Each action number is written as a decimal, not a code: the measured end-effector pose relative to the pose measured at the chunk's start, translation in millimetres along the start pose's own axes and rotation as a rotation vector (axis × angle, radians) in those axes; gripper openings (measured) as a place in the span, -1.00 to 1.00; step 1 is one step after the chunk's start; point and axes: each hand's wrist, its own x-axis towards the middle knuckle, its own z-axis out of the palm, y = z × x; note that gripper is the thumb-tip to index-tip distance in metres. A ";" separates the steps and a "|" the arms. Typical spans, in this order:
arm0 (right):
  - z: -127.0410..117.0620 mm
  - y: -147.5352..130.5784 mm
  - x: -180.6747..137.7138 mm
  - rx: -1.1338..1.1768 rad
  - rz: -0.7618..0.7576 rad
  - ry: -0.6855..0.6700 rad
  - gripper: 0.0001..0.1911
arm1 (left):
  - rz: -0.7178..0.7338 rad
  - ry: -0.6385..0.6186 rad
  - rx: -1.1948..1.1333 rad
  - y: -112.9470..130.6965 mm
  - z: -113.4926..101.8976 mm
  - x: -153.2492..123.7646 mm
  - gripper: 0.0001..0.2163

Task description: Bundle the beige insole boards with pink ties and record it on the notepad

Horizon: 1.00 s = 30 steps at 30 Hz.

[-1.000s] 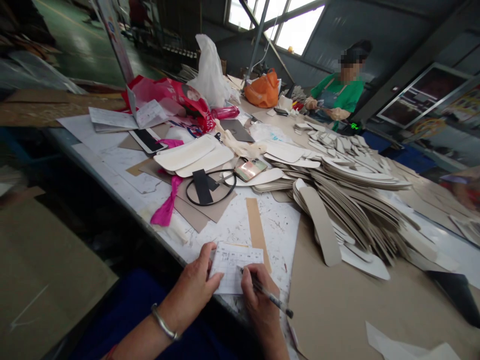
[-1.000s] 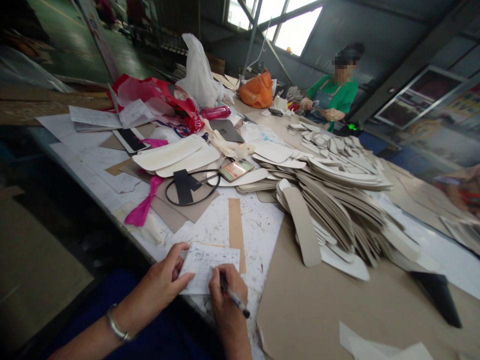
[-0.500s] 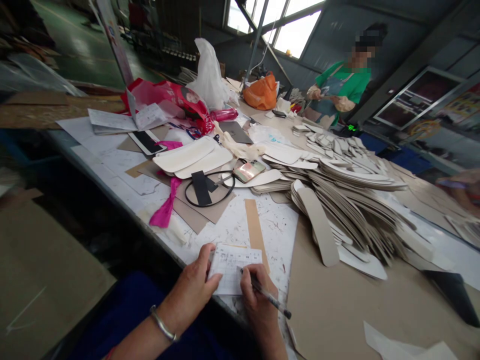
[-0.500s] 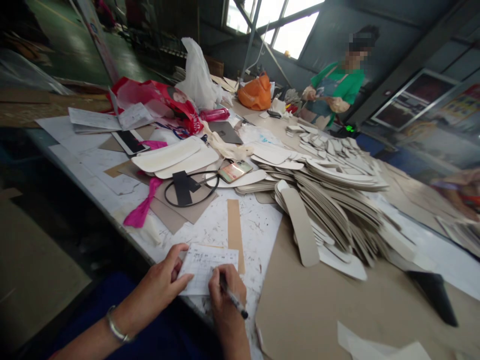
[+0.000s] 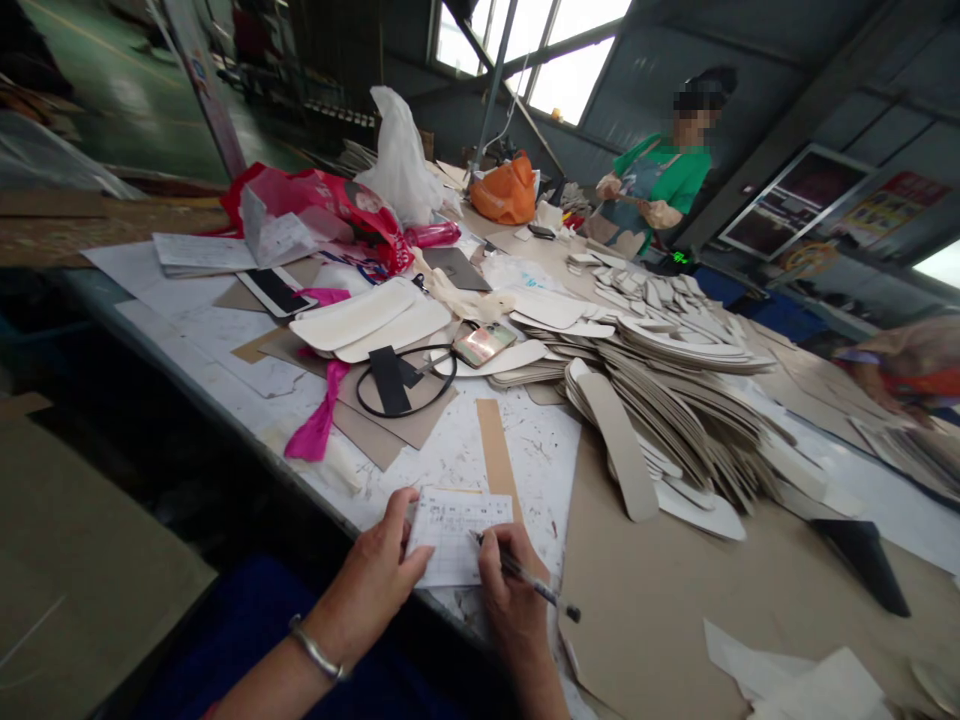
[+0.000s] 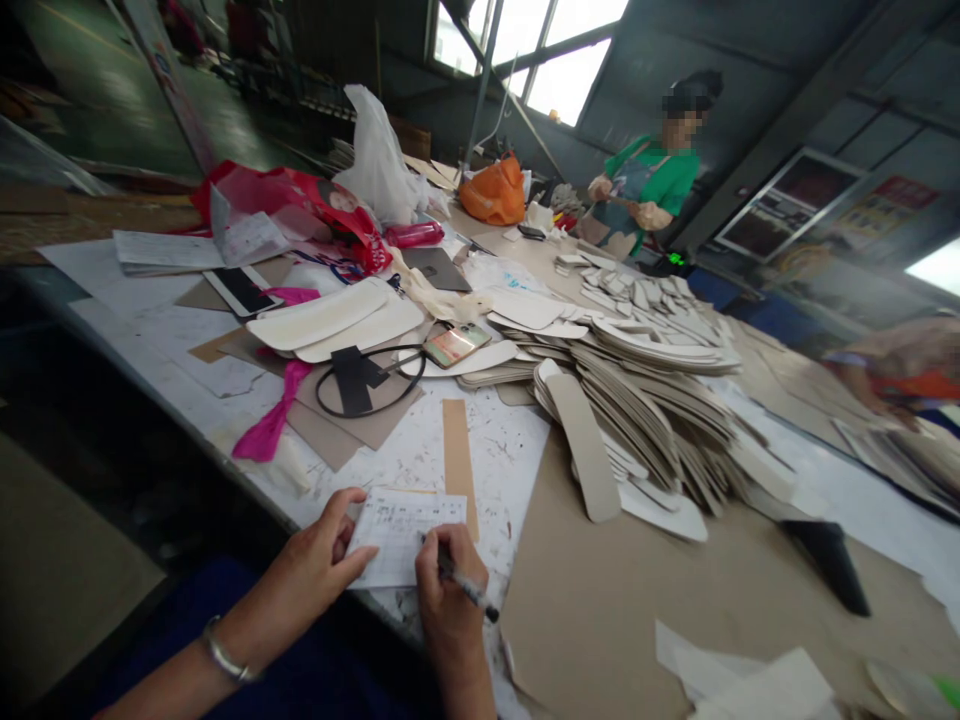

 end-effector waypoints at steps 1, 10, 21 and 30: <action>0.0 -0.6 -0.2 -0.008 -0.017 0.003 -0.79 | 0.003 0.002 -0.004 0.5 -0.3 -0.4 -0.61; 2.7 4.2 -1.9 -0.021 -0.003 -0.034 -0.79 | -0.008 0.003 -0.015 1.0 0.2 0.1 -0.60; 5.5 7.8 -3.4 -0.057 -0.014 -0.063 -0.79 | -0.018 -0.024 -0.015 0.9 0.7 -0.6 -0.59; 4.1 6.8 -1.2 -0.064 -0.068 -0.021 -0.80 | -0.046 -0.041 -0.010 5.5 -1.2 -1.3 -0.59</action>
